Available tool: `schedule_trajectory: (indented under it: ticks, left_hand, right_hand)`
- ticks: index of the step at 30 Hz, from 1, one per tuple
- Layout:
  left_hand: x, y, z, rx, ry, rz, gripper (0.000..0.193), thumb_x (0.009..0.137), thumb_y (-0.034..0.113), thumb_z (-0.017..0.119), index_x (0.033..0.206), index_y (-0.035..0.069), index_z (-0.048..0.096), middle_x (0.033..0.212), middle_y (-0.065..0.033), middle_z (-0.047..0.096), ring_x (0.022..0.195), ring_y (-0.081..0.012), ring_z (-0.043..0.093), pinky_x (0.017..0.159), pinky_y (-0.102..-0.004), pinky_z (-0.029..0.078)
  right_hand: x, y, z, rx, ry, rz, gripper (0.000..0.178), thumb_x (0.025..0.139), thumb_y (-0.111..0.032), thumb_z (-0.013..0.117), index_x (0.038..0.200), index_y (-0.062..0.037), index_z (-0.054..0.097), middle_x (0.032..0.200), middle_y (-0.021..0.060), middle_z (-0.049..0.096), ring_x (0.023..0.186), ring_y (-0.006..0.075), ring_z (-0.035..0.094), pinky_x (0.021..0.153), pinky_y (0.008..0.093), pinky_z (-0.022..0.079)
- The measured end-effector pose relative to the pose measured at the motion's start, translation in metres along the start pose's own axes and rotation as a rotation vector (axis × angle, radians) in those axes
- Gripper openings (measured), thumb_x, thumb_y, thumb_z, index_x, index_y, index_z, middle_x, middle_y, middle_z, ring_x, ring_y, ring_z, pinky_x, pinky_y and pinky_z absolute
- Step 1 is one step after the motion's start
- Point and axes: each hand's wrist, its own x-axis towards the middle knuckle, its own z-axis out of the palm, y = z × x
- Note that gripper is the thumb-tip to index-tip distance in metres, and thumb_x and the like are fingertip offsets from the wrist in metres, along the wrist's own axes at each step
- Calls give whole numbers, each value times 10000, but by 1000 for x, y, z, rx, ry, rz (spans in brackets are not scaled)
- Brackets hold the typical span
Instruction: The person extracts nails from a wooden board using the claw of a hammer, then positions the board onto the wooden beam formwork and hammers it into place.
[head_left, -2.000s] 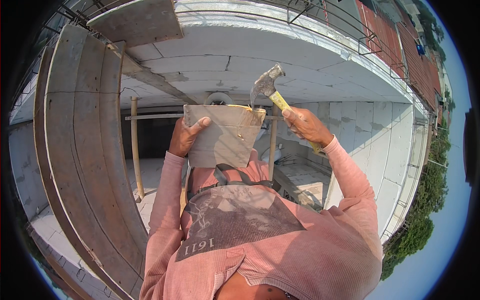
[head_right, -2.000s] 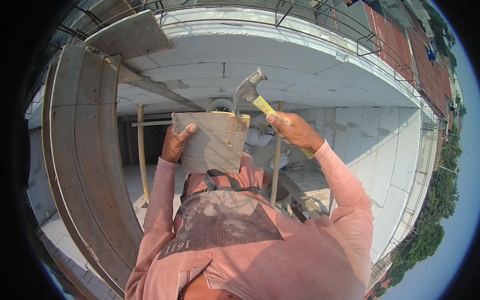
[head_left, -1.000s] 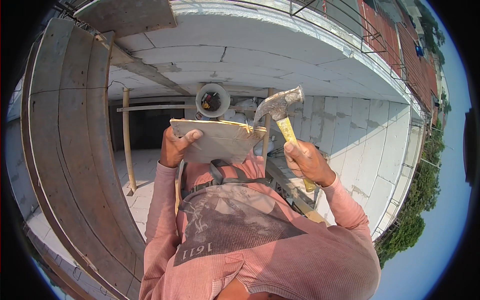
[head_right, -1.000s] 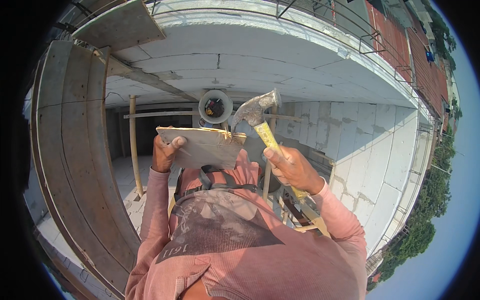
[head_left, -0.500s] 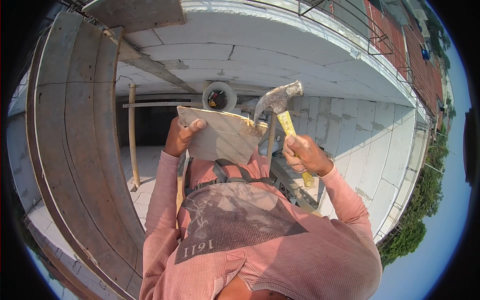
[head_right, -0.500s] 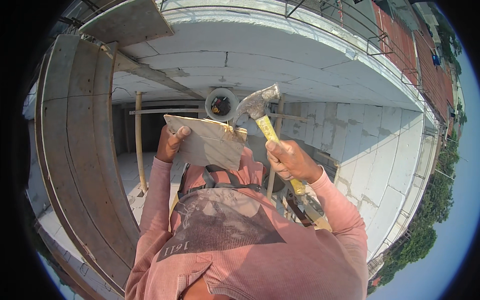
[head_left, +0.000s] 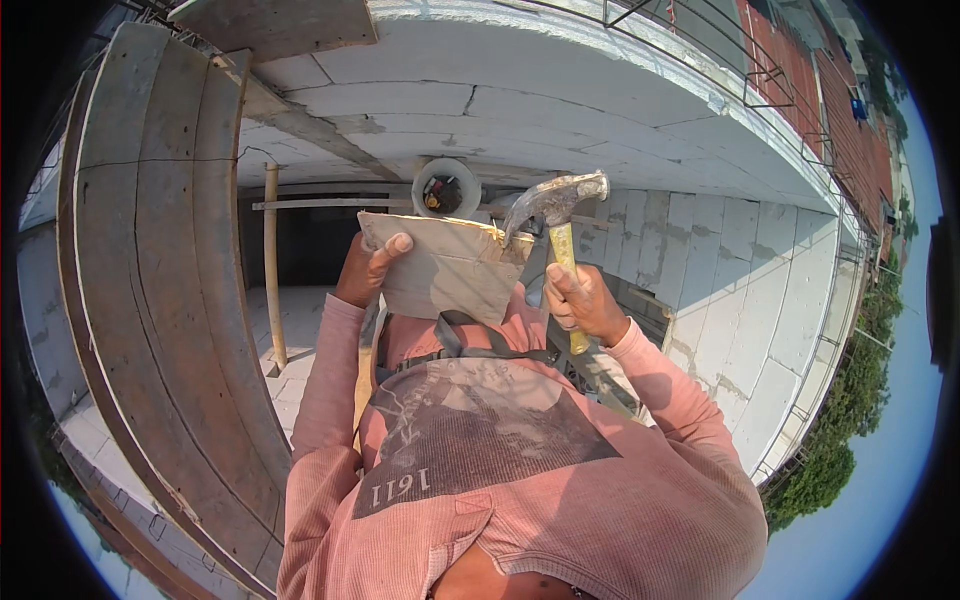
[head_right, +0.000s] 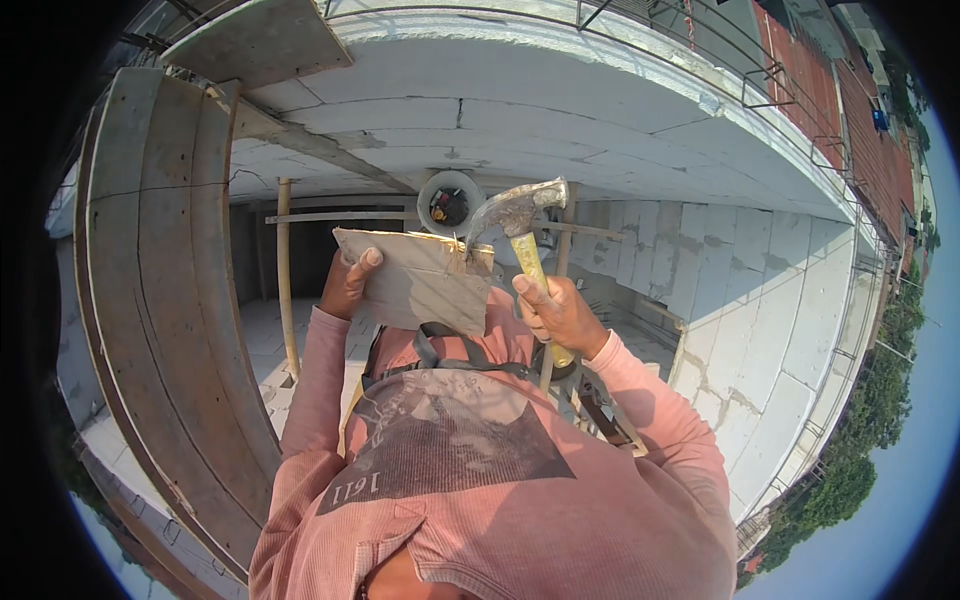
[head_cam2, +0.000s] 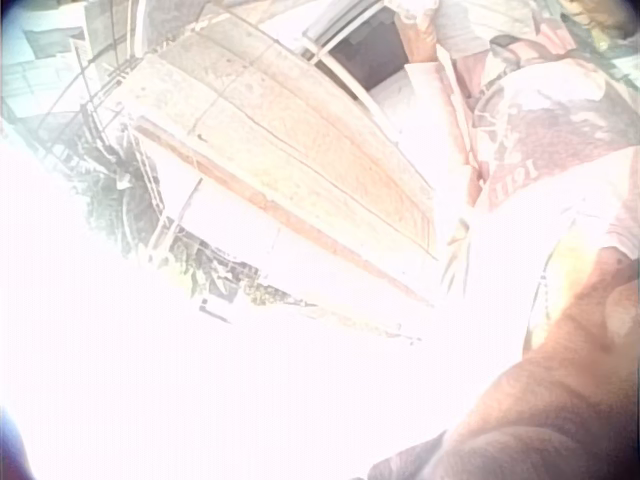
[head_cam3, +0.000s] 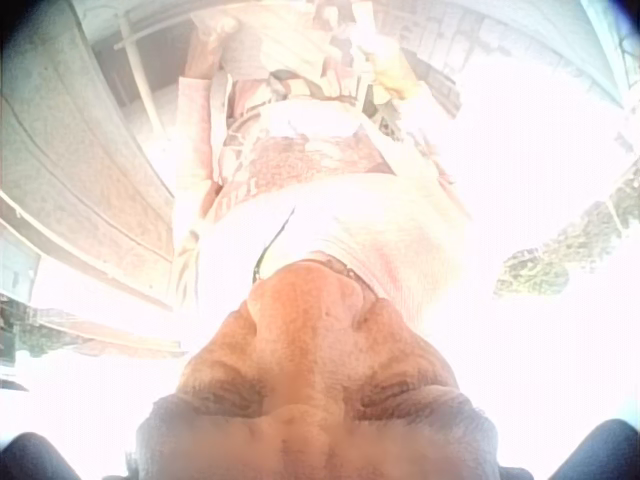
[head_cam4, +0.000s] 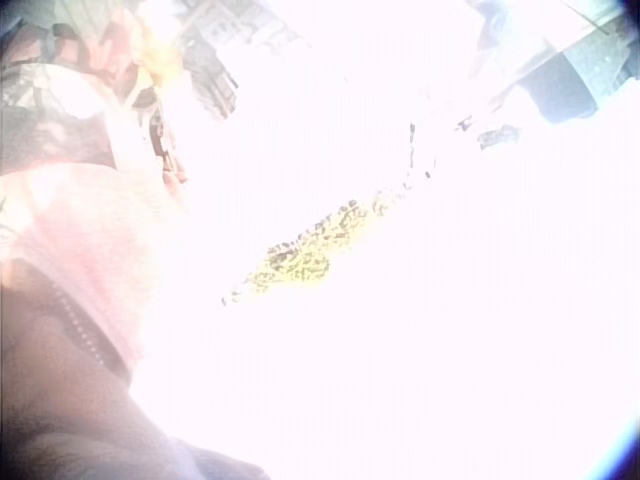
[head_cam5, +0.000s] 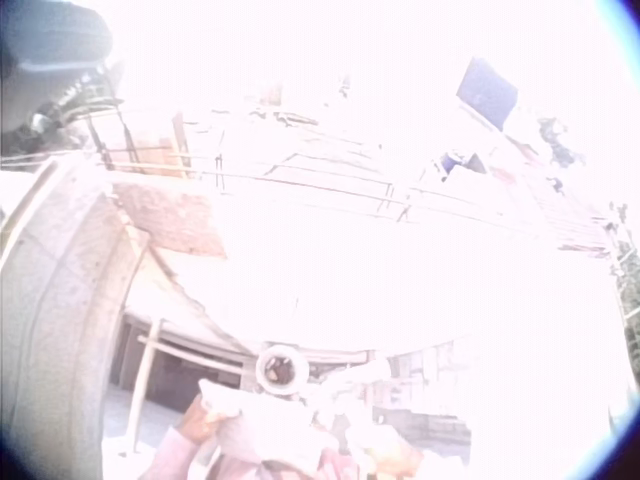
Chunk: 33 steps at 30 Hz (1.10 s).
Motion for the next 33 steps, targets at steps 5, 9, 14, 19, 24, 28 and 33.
schedule_trajectory:
  ticks: [5,9,14,19,24,28,33]
  left_hand:
    - [7,-13,-9,33,-43,-37,593,847,496,785,1137,-5,659,1044,-61,696,937,-142,650,844,-308,521]
    - [-2,-21,-17,-40,-40,13,591,846,495,788,1135,-5,661,1047,-58,697,941,-141,648,857,-313,519]
    - [-2,-9,-12,27,-67,20,589,854,495,781,1136,-9,664,1046,-59,702,959,-132,641,868,-325,516]
    - [5,-17,-10,-19,8,-12,557,864,459,785,1157,1,666,1060,-54,703,966,-133,644,861,-325,525]
    - [8,-38,-14,-156,58,-103,686,863,413,801,1370,36,532,1293,-67,624,1163,-185,606,1022,-356,486]
    - [12,-47,-25,-191,35,-77,690,852,382,813,1376,42,520,1297,-73,620,1175,-198,607,1018,-367,491]
    - [17,-47,-32,-133,-79,-52,661,846,458,800,1278,6,584,1177,-66,661,1067,-168,630,939,-336,507]
  right_hand:
    - [8,-10,-15,-108,-51,-5,545,1038,-505,544,679,-105,458,584,-51,420,494,43,382,444,238,321]
    - [-13,-27,-1,-97,-150,38,515,1052,-473,532,688,-121,438,559,-60,387,478,32,353,419,228,291]
    - [-10,-36,-19,307,-398,296,520,1066,-447,508,672,-135,377,541,-54,349,424,38,294,370,217,237]
    - [4,-16,1,-89,-61,42,503,1060,-484,501,730,-105,475,566,-41,409,455,48,369,411,243,302]
    - [36,3,6,-282,62,-173,514,1045,-498,530,745,-81,499,573,-43,413,482,54,386,440,260,326]
    - [33,-2,-7,179,-235,141,444,1019,-437,610,746,-102,512,542,-66,373,448,32,348,390,228,267]
    - [15,-25,-6,338,-486,442,288,991,-339,678,821,-117,606,556,-99,344,416,-13,276,349,190,183]
